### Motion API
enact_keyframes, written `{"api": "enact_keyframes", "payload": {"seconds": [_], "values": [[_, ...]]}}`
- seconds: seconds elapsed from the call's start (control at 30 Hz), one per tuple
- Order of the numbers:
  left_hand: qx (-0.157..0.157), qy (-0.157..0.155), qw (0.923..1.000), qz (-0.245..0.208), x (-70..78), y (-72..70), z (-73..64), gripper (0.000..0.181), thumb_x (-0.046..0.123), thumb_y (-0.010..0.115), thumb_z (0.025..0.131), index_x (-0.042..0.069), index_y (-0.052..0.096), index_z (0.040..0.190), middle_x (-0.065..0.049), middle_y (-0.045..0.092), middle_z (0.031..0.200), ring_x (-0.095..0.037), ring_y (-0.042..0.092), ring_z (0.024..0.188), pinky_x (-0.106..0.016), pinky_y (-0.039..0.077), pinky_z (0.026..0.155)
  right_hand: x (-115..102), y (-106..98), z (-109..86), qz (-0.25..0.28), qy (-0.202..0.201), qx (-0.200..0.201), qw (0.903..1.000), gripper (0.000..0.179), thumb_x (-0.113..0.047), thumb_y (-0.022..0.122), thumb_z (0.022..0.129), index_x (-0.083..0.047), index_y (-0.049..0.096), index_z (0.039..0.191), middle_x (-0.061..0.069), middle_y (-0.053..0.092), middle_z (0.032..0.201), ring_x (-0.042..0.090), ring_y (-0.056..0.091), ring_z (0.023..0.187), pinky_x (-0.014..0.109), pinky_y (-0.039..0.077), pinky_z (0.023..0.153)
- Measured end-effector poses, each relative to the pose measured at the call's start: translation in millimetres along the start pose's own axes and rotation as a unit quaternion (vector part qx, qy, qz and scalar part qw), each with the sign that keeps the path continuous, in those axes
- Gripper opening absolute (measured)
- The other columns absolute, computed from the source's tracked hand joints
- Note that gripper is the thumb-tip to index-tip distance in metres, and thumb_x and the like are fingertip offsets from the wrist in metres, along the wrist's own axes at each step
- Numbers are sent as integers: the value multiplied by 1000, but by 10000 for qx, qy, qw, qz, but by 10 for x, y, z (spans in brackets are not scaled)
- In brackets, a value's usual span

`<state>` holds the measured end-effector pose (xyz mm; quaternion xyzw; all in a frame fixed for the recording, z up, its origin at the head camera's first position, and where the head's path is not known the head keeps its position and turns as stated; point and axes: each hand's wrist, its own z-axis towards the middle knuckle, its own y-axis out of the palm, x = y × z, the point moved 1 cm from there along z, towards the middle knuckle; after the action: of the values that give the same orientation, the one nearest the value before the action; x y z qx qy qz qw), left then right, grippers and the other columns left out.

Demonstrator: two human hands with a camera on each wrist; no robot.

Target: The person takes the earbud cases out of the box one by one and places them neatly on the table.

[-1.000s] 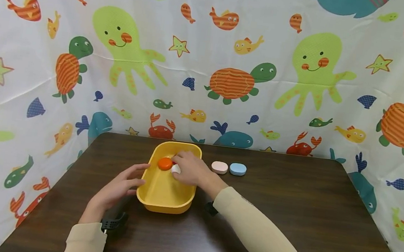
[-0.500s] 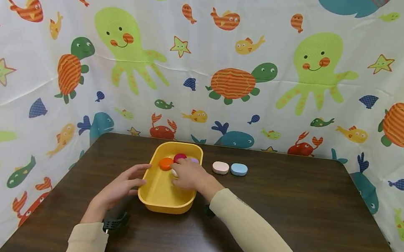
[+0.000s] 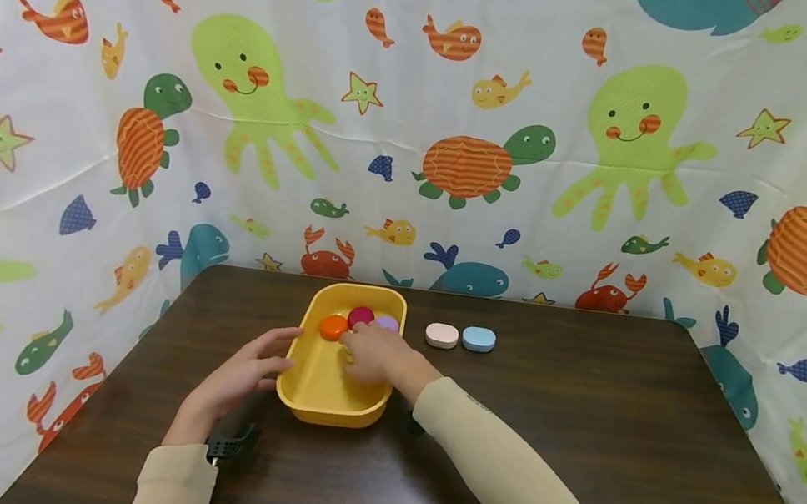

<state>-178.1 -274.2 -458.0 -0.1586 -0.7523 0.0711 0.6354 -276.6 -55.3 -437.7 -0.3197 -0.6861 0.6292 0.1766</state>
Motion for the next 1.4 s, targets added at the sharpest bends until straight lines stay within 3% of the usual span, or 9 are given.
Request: {"api": "enact_keyframes", "payload": {"seconds": [0.23, 0.47, 0.8, 1.2, 1.4], "values": [[1, -2, 10000, -20, -5, 2, 4, 60, 24, 58, 103, 17, 32, 157, -17, 27, 163, -42, 40, 140, -53, 46, 107, -43, 4, -14, 157, 72, -46, 9998, 48, -35, 64, 97, -20, 59, 143, 6, 52, 146, 25, 50, 131, 43, 43, 112], [-12, 23, 10000, -35, 0, 1, 5, 61, 23, 58, 103, 16, 32, 158, -18, 27, 163, -42, 40, 140, -52, 46, 107, -67, -5, -30, 149, 32, -40, 9999, 43, -34, 66, 96, -20, 65, 136, 5, 54, 133, 23, 51, 121, 41, 49, 105], [18, 29, 10000, 0, 6, 7, 3, 60, 23, 57, 103, 16, 32, 158, -18, 27, 163, -43, 40, 140, -52, 47, 106, -58, 40, -10, 248, -84, 18, 9997, 19, -30, 72, 92, -23, 68, 109, -1, 53, 105, 16, 50, 97, 33, 54, 85], [-7, 46, 10000, 2, -3, 7, 4, 61, 22, 56, 103, 14, 31, 158, -18, 25, 164, -43, 39, 141, -52, 46, 107, -92, 36, -42, 221, -177, -125, 9995, 23, -26, 76, 90, -22, 66, 110, -2, 56, 101, 16, 52, 90, 28, 52, 77], [-8, 37, 10000, 7, 0, 0, 7, 61, 23, 56, 104, 15, 31, 158, -18, 25, 164, -43, 39, 140, -53, 45, 107, -118, 13, -75, 272, -225, 31, 9994, 26, -28, 77, 88, -23, 66, 111, -2, 56, 103, 15, 50, 93, 29, 51, 82]]}}
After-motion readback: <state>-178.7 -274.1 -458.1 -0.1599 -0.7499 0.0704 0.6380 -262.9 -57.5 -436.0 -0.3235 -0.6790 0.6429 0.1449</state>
